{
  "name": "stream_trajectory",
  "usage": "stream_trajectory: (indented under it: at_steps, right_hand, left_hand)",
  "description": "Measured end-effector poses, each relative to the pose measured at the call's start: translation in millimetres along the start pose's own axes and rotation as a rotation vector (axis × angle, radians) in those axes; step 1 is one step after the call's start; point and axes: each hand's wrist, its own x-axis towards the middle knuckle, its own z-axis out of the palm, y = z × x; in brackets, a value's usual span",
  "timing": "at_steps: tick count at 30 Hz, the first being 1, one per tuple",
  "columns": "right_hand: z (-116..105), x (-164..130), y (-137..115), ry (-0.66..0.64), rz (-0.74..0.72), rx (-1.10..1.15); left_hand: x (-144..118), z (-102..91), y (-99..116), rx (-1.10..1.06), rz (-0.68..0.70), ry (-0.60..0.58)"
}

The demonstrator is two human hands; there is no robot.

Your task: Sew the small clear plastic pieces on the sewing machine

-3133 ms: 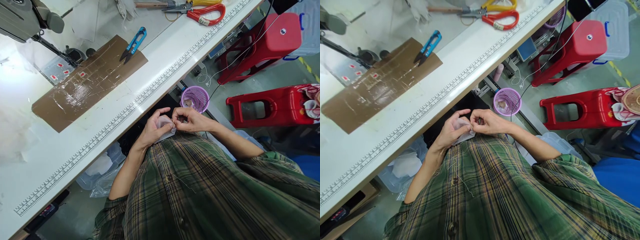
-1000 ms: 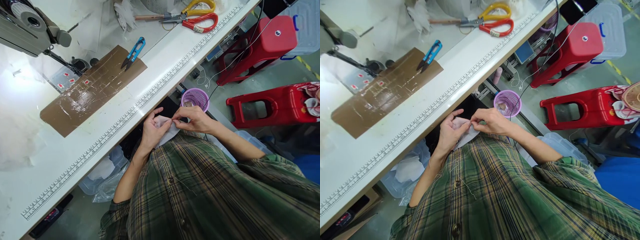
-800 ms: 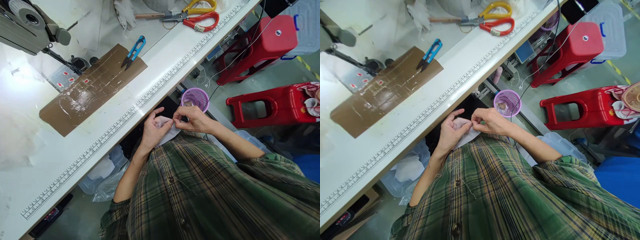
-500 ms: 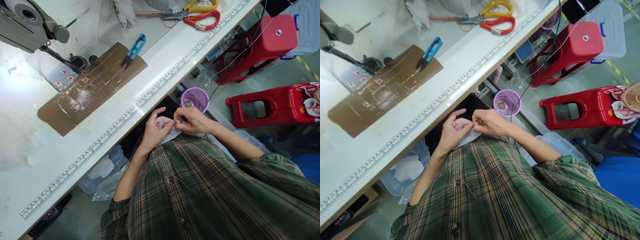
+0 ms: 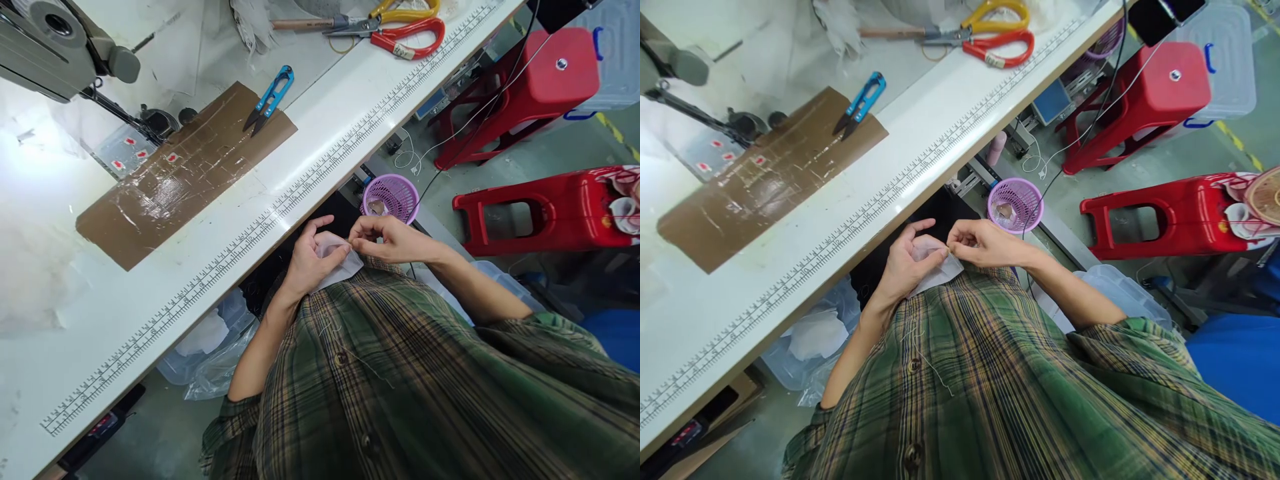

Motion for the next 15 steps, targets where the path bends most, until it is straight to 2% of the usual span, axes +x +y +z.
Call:
stream_trajectory:
  at_steps: [4,7,10,15]
  right_hand:
    - [-7.1,2.8,7.2,0.004,-0.031,0.244]
    - [-8.8,4.7,10.0,-0.093,-0.042,0.378]
    - [-7.6,3.5,11.3,-0.165,0.005,0.453]
    - [-5.4,-0.8,11.4,-0.212,0.155,0.471]
  left_hand:
    - [1.6,0.0,1.3,-0.101,-0.06,-0.021]
    - [1.8,0.5,1.7,-0.2,-0.099,-0.016]
    - [0.8,0.8,1.9,-0.269,-0.115,0.006]
    - [-2.2,2.8,4.6,-0.322,-0.099,0.03]
